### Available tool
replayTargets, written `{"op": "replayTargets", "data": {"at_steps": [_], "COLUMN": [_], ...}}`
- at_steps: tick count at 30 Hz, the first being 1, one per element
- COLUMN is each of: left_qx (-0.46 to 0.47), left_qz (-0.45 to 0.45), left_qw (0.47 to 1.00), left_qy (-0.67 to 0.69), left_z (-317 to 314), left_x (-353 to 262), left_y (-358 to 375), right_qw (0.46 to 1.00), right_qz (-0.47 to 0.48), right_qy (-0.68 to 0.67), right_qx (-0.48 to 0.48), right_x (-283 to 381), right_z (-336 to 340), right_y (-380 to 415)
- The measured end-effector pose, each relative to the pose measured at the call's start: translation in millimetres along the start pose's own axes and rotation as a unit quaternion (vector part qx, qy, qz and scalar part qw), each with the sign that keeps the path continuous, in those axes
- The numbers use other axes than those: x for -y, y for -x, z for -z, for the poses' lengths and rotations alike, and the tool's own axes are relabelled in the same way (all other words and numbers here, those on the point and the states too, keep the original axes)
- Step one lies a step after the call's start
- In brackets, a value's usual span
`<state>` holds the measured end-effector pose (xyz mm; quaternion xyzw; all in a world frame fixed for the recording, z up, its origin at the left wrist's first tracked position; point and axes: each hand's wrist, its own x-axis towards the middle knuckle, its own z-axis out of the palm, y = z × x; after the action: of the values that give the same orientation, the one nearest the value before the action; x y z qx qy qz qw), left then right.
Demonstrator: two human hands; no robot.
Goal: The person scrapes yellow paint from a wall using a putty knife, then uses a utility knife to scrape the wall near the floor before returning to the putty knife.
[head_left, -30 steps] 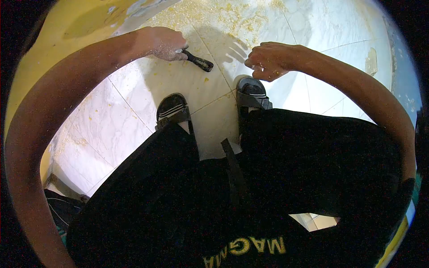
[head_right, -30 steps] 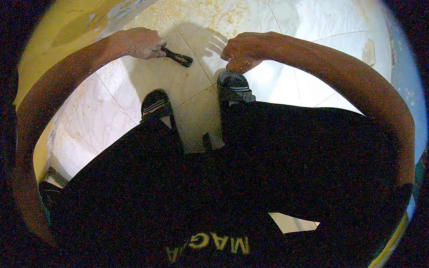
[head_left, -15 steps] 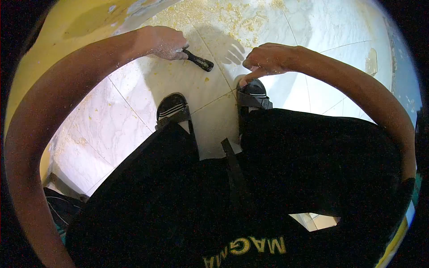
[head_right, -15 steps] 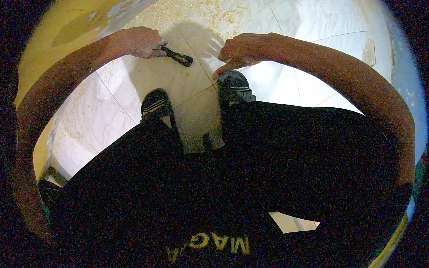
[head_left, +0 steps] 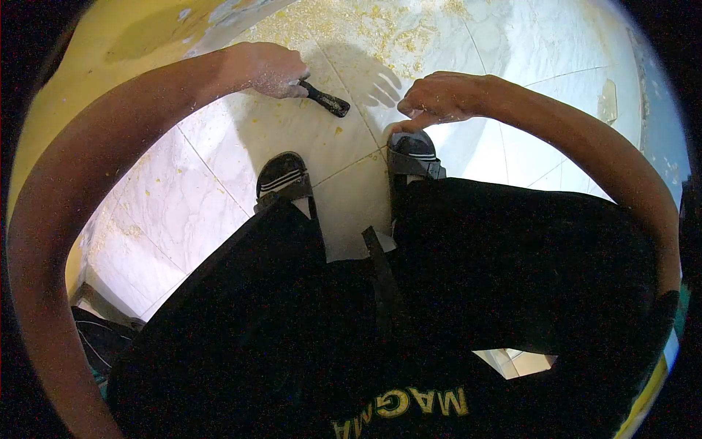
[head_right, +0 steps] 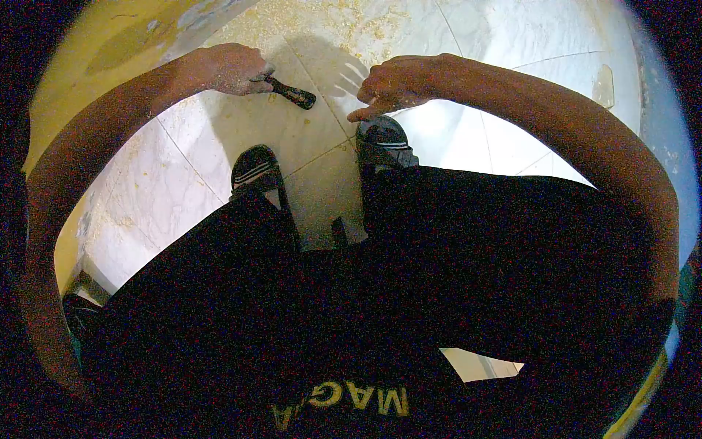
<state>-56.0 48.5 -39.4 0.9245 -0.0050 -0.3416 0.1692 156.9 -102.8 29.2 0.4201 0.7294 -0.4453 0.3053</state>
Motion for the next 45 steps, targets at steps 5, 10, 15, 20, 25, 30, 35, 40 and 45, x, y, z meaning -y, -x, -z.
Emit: {"op": "replayTargets", "data": {"at_steps": [5, 10, 15, 20, 25, 30, 35, 40, 45], "left_qx": [0.002, -0.007, -0.049, -0.099, -0.090, -0.109, -0.082, -0.076, -0.070], "left_qz": [0.000, -0.025, -0.061, -0.094, -0.081, -0.084, -0.048, -0.056, -0.115], "left_qw": [1.000, 0.999, 0.995, 0.988, 0.991, 0.990, 0.988, 0.988, 0.991], "left_qy": [0.006, 0.020, 0.065, 0.074, 0.064, 0.044, 0.118, 0.121, -0.007], "left_z": [2, 3, 11, 21, 22, 21, 19, 17, 19], "left_x": [-1, 0, -12, -21, -19, -23, -30, -30, -14], "left_y": [1, 3, 4, 3, 1, 6, 7, 5, -1], "right_qw": [1.000, 0.999, 0.996, 0.999, 0.999, 0.997, 0.998, 0.998, 0.998], "right_qz": [-0.020, -0.016, 0.049, 0.022, 0.039, 0.074, 0.070, 0.055, 0.015], "right_qy": [0.004, -0.028, 0.033, 0.021, 0.011, 0.000, -0.002, -0.022, 0.039], "right_qx": [0.013, -0.005, -0.066, -0.013, -0.010, -0.023, -0.005, -0.001, -0.036], "right_x": [6, -2, -10, -2, -5, -3, -3, 3, -14], "right_z": [5, -2, -8, -1, -3, -3, -1, 2, -16], "right_y": [3, -2, -3, -3, -1, 3, 0, 2, -5]}}
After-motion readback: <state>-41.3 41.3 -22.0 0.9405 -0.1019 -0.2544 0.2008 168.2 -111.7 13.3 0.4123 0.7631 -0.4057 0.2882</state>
